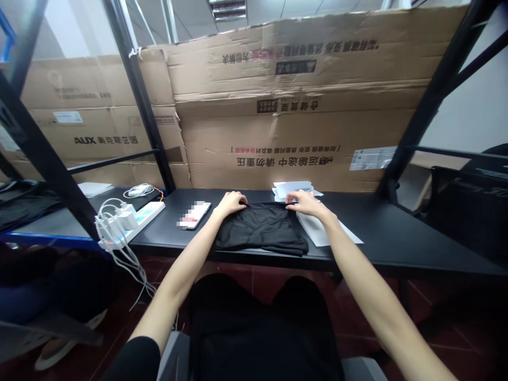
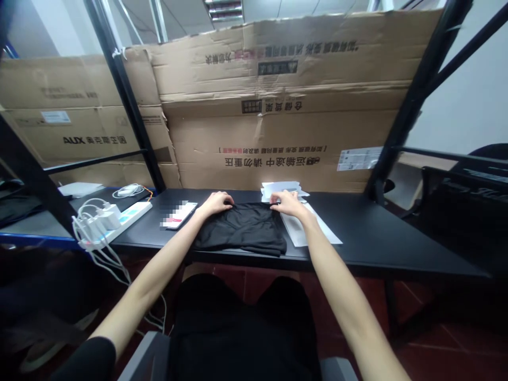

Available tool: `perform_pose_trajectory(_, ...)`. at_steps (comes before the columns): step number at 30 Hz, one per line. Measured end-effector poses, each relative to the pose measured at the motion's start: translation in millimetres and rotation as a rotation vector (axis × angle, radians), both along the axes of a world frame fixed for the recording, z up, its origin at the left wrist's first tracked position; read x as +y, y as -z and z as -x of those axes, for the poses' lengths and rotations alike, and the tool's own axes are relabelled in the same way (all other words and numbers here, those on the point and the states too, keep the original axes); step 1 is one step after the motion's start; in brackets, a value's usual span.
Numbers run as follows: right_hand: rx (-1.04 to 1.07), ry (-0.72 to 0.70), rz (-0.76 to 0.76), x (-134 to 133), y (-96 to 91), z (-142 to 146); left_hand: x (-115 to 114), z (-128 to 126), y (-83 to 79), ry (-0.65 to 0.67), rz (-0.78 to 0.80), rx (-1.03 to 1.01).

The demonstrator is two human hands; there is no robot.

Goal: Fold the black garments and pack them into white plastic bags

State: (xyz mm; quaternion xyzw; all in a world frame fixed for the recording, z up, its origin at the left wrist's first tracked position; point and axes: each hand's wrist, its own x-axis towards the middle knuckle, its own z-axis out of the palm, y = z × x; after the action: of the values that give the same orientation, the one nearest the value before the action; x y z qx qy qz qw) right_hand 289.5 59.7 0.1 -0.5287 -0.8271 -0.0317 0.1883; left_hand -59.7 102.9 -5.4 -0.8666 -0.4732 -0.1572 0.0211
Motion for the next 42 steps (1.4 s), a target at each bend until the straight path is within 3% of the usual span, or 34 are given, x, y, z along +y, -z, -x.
perform_pose_trajectory(6, 0.020, 0.022, -0.011, -0.8, 1.2, 1.1, 3.3, 6.0, -5.7, 0.046, -0.035, -0.051)
perform_pose_trajectory(11, 0.045, 0.010, -0.035, -15.7, 0.0, 2.1, -5.7, 25.0, -11.5, 0.098, -0.084, -0.173)
perform_pose_trajectory(16, 0.075, -0.042, -0.154, -49.9, 7.0, 3.3, -40.5, 43.7, -16.1, 0.167, -0.148, -0.202)
perform_pose_trajectory(22, 0.007, -0.072, -0.158, -85.6, 26.5, -1.8, -86.3, 55.0, -14.5, 0.240, -0.149, -0.096)
perform_pose_trajectory(26, -0.007, -0.082, -0.108, -93.9, 30.0, -3.7, -94.7, 53.8, -10.3, 0.233, -0.095, 0.016)
perform_pose_trajectory(32, 0.090, -0.103, -0.022, -127.8, 14.8, 0.0, -108.6, 59.8, -4.9, 0.204, -0.064, 0.036)
perform_pose_trajectory(37, 0.074, -0.183, 0.020, -168.8, 13.3, 3.7, -153.1, 94.6, -6.3, 0.224, -0.044, -0.086)
perform_pose_trajectory(42, 0.041, -0.158, -0.028, -177.4, 21.3, 3.8, -181.4, 133.5, 4.1, 0.222, 0.024, -0.114)
